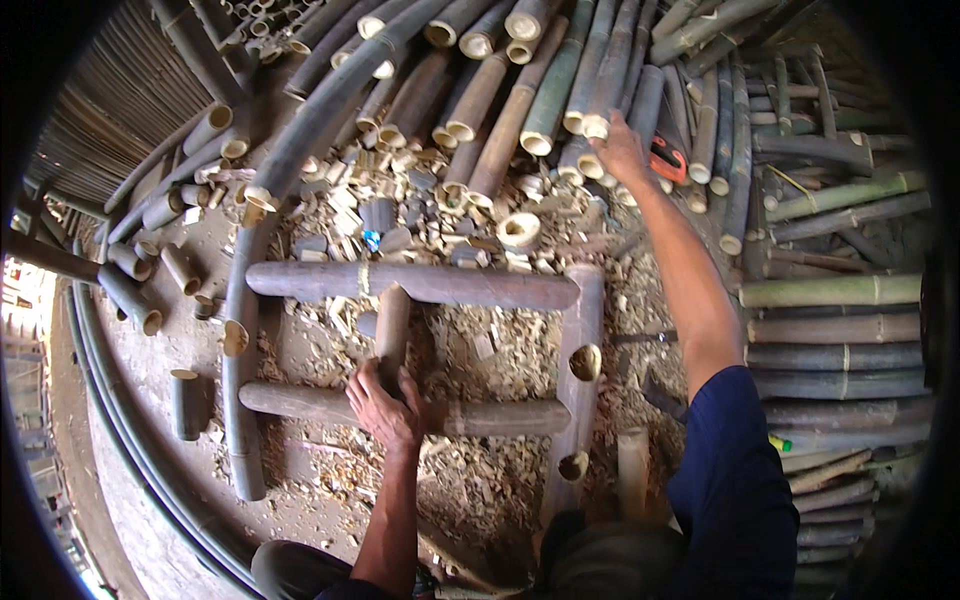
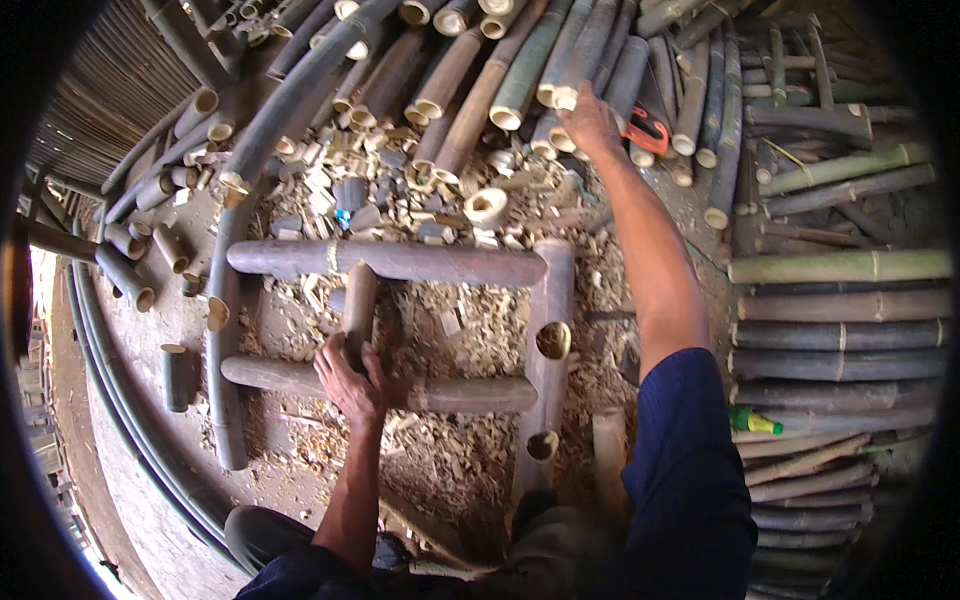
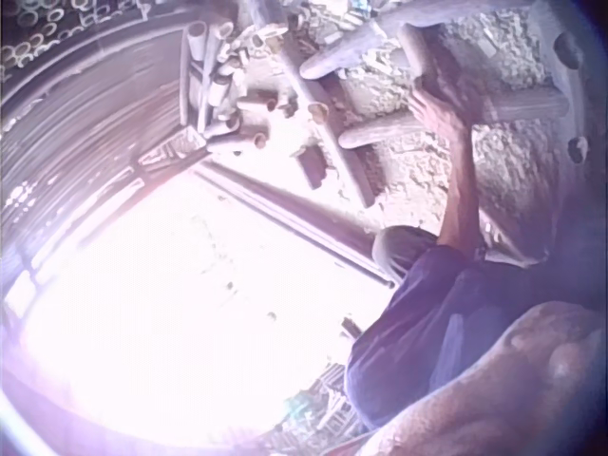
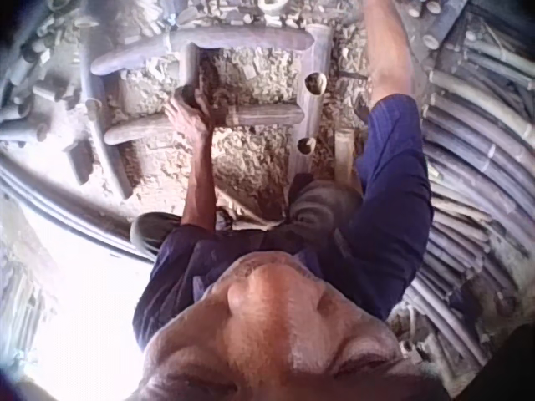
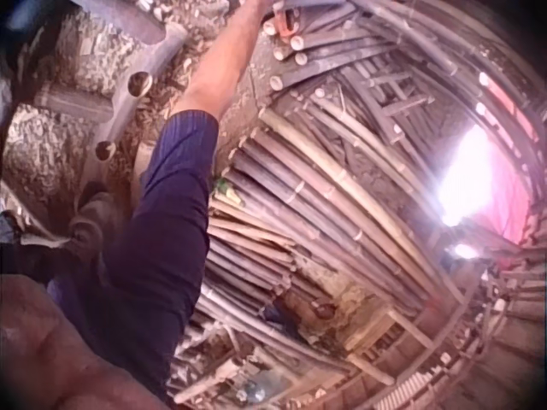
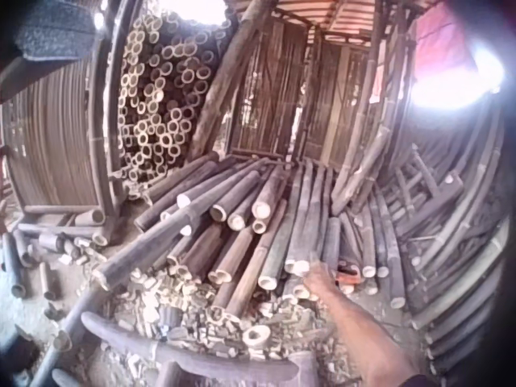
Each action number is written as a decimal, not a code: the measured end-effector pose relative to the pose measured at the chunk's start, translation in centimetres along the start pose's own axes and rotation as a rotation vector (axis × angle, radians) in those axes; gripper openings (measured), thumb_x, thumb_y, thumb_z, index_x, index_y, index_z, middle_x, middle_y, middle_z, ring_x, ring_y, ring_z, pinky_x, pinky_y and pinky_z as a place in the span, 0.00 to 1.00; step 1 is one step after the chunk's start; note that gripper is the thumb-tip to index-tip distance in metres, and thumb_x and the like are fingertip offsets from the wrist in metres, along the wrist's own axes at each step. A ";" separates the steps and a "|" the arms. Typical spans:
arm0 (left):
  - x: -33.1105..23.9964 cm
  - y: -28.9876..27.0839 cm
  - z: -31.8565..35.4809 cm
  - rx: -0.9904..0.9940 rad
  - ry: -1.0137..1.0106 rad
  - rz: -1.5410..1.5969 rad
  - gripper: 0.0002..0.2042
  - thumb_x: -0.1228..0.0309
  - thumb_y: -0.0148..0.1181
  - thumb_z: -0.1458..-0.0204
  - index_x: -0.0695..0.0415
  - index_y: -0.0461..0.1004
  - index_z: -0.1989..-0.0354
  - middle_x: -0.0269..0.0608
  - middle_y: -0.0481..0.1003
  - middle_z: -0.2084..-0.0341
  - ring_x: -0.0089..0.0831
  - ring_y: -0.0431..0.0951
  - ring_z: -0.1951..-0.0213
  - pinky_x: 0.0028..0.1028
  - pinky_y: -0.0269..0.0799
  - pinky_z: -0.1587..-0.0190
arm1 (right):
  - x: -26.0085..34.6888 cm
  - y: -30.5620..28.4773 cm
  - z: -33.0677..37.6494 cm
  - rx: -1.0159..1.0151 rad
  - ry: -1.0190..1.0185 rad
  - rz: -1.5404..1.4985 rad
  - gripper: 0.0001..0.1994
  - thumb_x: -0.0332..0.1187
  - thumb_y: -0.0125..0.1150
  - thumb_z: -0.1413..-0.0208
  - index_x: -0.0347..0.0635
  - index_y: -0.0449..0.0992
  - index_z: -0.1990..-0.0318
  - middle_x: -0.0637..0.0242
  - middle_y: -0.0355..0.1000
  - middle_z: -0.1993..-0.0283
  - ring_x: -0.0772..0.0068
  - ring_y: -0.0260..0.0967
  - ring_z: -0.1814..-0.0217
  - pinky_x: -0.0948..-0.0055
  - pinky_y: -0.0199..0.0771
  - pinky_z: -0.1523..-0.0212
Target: The person carves and fits bamboo poles together to construct a frame, using a knife to hollow out joints and a mallet to tap pieces into place.
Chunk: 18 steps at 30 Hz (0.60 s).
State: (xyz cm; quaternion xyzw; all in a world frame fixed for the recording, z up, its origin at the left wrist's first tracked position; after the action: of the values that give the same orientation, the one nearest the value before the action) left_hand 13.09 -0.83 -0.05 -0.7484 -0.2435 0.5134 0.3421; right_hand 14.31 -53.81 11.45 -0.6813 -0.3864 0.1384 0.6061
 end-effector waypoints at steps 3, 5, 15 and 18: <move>-0.1 0.5 0.6 -0.014 0.005 0.002 0.20 0.65 0.59 0.43 0.66 0.70 0.47 0.57 0.73 0.56 0.53 0.71 0.53 0.49 0.66 0.49 | 0.0 -1.7 7.2 0.196 -0.117 -0.013 0.24 0.37 0.63 0.41 0.35 0.69 0.40 0.37 0.74 0.45 0.36 0.71 0.39 0.45 0.69 0.41; 0.4 -0.2 0.3 -0.059 0.035 0.008 0.21 0.63 0.59 0.42 0.66 0.70 0.47 0.56 0.73 0.57 0.53 0.71 0.53 0.49 0.66 0.49 | 1.5 -3.9 15.3 0.371 -0.163 -0.062 0.18 0.40 0.62 0.41 0.41 0.74 0.47 0.44 0.77 0.50 0.38 0.74 0.45 0.46 0.73 0.46; 1.7 2.3 0.9 -0.062 -0.034 -0.002 0.32 0.42 0.57 0.45 0.59 0.69 0.44 0.50 0.71 0.55 0.45 0.69 0.50 0.52 0.67 0.48 | -23.2 -11.5 41.7 0.371 0.296 0.230 0.13 0.27 0.59 0.42 0.33 0.76 0.51 0.41 0.76 0.59 0.35 0.75 0.57 0.46 0.75 0.52; 2.6 2.6 1.0 -0.090 -0.218 0.204 0.35 0.35 0.56 0.51 0.51 0.70 0.44 0.50 0.68 0.51 0.49 0.66 0.46 0.62 0.63 0.46 | -26.4 -8.5 38.9 0.189 0.202 0.258 0.23 0.21 0.53 0.45 0.39 0.72 0.40 0.42 0.70 0.41 0.37 0.68 0.39 0.48 0.70 0.39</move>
State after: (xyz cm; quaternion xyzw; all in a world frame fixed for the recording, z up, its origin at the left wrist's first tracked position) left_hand 13.07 -0.39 -3.84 -0.7235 -0.2245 0.6124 0.2260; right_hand -31.83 -44.49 3.18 -0.6755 -0.2183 0.1815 0.6805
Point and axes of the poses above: each hand's wrist, its own z-axis away from the middle knuckle, its own y-axis out of the palm, x = y × z, the point moved 5 cm from there along -z, towards the middle knuckle
